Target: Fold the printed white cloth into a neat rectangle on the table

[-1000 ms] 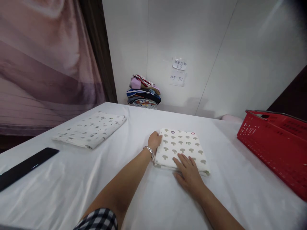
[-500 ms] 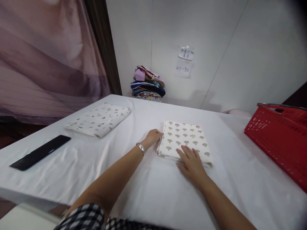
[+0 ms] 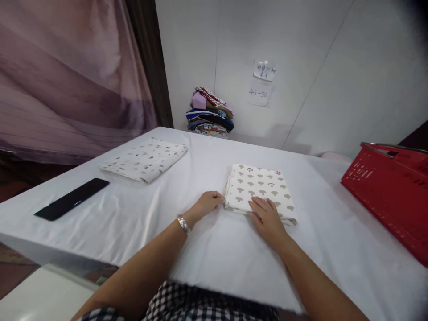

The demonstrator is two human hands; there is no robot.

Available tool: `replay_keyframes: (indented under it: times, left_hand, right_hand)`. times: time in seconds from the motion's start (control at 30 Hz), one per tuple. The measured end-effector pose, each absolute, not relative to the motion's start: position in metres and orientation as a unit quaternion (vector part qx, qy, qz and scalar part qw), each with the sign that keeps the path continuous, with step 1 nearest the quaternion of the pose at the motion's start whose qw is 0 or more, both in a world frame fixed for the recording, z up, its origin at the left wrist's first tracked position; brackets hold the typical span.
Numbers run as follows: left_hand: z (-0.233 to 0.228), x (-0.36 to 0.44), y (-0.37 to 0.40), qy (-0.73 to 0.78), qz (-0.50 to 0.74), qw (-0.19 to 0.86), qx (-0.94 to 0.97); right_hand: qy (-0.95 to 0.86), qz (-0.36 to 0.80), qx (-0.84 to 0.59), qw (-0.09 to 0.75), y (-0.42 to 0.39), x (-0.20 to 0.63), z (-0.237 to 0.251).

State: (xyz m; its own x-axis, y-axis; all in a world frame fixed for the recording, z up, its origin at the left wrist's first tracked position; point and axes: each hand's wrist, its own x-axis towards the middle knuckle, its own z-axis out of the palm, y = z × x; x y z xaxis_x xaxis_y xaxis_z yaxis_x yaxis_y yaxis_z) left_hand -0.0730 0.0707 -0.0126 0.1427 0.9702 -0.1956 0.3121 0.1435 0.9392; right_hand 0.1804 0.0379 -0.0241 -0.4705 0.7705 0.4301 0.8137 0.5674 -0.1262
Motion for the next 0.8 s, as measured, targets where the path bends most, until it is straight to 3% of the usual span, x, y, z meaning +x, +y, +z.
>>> replay_keyframes:
  times: [0.57, 0.8]
  left_hand:
    - [-0.007, -0.063, 0.059, 0.541, 0.374, 0.449, 0.604]
    - [-0.014, -0.060, 0.059, 0.535, 0.369, 0.419, 0.634]
  right_hand:
    - [-0.868, -0.020, -0.409, 0.282, 0.056, 0.130, -0.018]
    - [-0.870, -0.016, -0.413, 0.269, 0.054, 0.128, -0.021]
